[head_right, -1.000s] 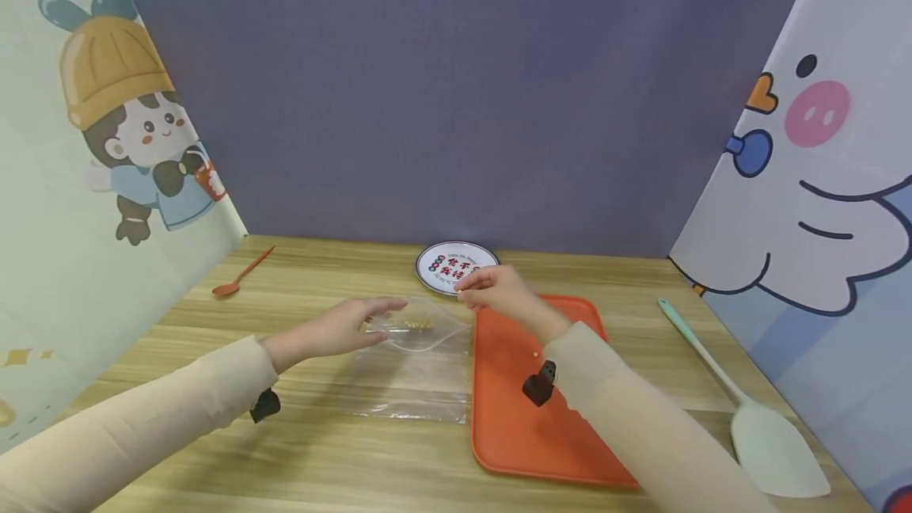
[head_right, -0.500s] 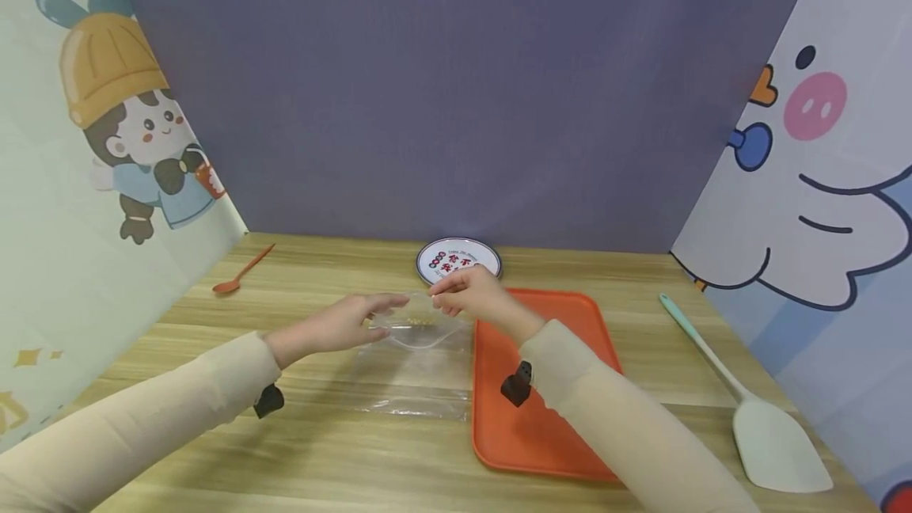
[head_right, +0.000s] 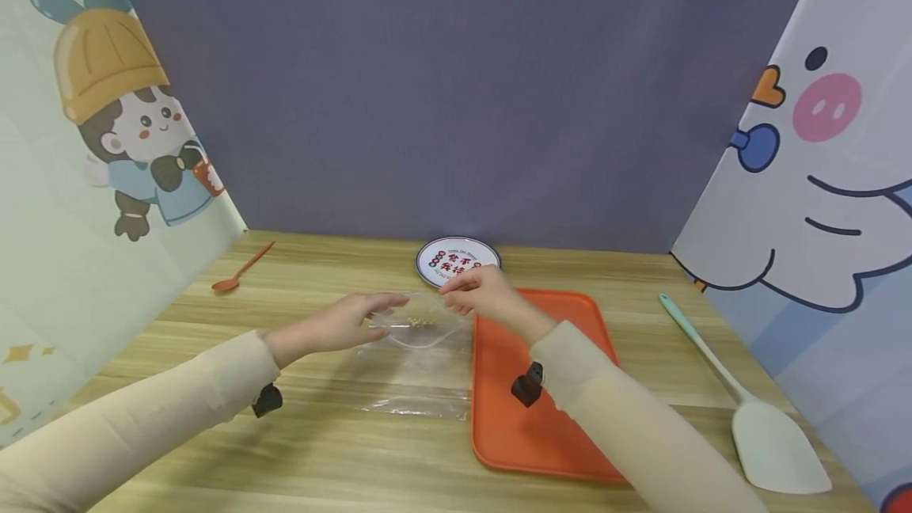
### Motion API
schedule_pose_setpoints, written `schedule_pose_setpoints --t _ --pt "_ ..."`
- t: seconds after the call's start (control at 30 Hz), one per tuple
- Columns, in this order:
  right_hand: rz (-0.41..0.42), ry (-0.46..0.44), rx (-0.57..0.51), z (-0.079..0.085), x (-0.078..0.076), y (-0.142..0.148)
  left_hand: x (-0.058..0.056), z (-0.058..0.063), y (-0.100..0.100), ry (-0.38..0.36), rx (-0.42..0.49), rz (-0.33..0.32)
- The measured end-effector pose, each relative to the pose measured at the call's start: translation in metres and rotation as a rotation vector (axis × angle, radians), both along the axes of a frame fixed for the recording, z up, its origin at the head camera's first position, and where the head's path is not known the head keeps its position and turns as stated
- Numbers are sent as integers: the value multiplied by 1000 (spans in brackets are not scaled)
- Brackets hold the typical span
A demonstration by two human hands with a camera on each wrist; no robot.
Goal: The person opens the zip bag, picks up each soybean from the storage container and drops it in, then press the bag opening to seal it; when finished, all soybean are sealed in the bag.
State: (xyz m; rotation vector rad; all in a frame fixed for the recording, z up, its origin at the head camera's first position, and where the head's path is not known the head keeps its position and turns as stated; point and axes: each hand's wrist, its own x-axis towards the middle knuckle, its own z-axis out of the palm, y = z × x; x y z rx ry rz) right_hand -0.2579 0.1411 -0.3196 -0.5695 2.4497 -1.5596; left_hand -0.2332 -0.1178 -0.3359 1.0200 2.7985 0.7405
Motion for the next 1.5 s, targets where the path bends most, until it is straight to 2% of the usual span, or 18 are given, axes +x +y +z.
schedule_pose_setpoints --t 0.37,0.63,1.07,1.37,1.5 --pt "-8 27 37 -1 -14 41 -2 3 8 -32 -4 40" --pt "-38 -8 99 -2 -20 80 -4 5 12 -29 5 50" --pt "-82 -50 230 -10 -17 118 -2 8 8 -22 3 43" --pt "-52 -82 303 -22 -16 137 1 9 7 1 -5 31" --pt "-11 -149 313 -31 -15 142 2 9 7 -11 4 32"
